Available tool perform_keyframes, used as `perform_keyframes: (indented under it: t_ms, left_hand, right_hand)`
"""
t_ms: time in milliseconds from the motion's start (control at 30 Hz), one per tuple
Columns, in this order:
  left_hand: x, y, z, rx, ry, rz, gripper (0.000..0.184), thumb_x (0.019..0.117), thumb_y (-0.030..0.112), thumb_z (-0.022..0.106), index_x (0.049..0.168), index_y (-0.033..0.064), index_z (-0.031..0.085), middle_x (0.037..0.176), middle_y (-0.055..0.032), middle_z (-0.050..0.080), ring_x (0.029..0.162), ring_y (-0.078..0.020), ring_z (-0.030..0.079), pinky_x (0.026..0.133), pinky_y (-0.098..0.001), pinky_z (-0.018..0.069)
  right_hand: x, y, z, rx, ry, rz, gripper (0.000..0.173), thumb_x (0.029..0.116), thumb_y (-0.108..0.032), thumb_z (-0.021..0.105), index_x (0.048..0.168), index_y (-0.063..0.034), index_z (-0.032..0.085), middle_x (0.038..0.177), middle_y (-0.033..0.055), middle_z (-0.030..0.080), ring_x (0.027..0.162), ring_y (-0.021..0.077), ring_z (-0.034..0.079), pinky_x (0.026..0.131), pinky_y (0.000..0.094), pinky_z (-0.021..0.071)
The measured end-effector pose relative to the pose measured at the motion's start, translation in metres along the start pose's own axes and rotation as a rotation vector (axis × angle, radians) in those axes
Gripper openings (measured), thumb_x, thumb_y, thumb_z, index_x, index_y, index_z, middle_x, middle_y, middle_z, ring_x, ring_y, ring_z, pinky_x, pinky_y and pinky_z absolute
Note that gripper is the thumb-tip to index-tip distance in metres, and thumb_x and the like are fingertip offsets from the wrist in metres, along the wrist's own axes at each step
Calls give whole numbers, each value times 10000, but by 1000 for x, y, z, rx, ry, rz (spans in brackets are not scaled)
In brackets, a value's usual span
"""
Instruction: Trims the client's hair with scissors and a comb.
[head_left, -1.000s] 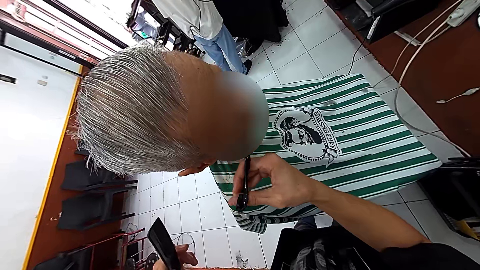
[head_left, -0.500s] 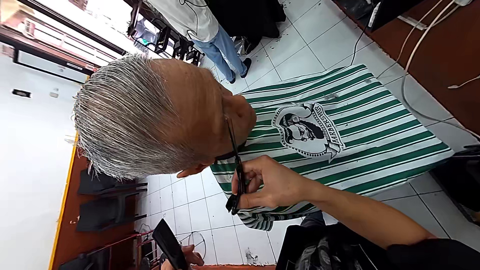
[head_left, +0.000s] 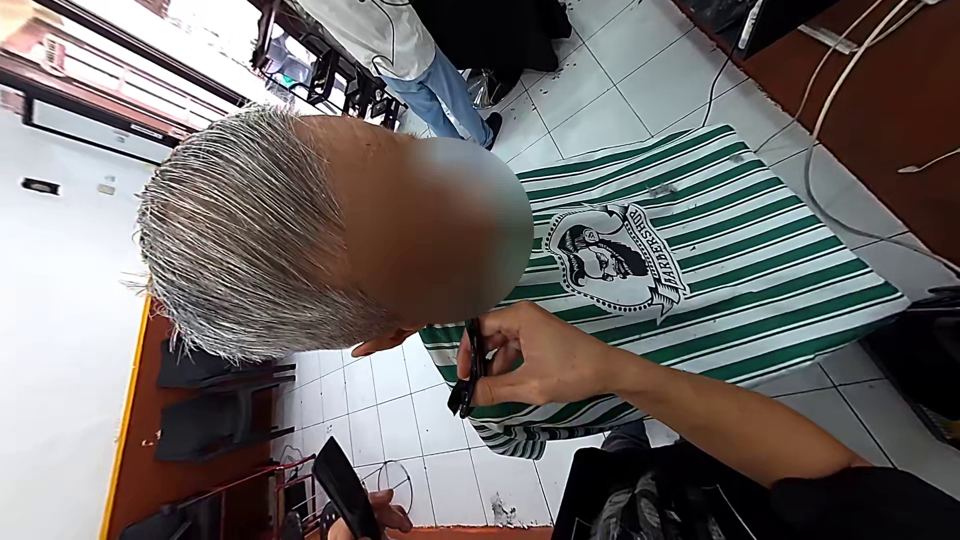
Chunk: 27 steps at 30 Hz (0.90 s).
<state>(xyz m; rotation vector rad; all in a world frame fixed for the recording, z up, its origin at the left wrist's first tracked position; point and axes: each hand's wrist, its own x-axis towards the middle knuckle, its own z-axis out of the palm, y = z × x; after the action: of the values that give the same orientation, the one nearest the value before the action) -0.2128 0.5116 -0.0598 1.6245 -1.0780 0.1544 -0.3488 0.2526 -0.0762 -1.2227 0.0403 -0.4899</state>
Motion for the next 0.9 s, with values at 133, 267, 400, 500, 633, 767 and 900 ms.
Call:
perform_keyframes:
  t_ms: [133,267,400,500,633,767,900]
  left_hand:
    - [0,-1,1,-2,0,7,324,1108,298,415,1108,132,693,900,131,675,713,31,623,648,-124,518]
    - [2,-1,3,-5,5,3,333,1109,294,413,1109,120,696,903,122,682,712,24,628,642,-130,519]
    - [1,0,3,10,11,-12,337,1110,288,400,1093,122,693,893,121,678,708,22,627,633,-130,517]
    - [1,-2,3,6,-3,-5,332,1110,302,407,1115,142,698,914,124,682,735,20,633,654,-135,523]
    - [10,0,7,-6,-32,37,326,1099,346,450,1121,167,721,956,108,697,753,4,642,662,-141,524]
    - [41,16,17,44,-90,129,323,1089,398,457,1108,229,732,944,131,708,753,12,644,657,-139,518]
    - [90,36,28,152,-168,298,284,1098,355,454,1112,257,720,931,157,720,731,42,639,628,-117,503]
  right_hand:
    - [0,-1,-2,16,2,8,148,893,-67,769,997,-33,670,855,-44,696,755,-51,664,667,118,551]
    - [1,-2,-3,24,-5,21,139,906,-55,758,1009,-33,666,864,-43,699,762,-51,671,675,119,557]
    - [2,-3,-3,26,5,22,120,915,-29,740,1009,-23,665,869,-34,696,768,-43,680,693,127,573]
    - [-2,-2,-1,3,47,-26,126,907,-33,744,1009,-14,672,886,-26,700,787,-48,671,709,120,563]
    - [-20,9,1,-46,138,-215,186,923,-93,743,1053,17,669,961,24,728,866,-16,695,781,144,579]
    - [-48,22,-2,-186,212,-339,108,934,-69,686,997,19,685,931,58,744,858,-2,704,789,140,574]
    - [-71,35,0,-205,222,-388,217,932,-157,737,1040,22,678,962,67,749,933,22,715,859,153,577]
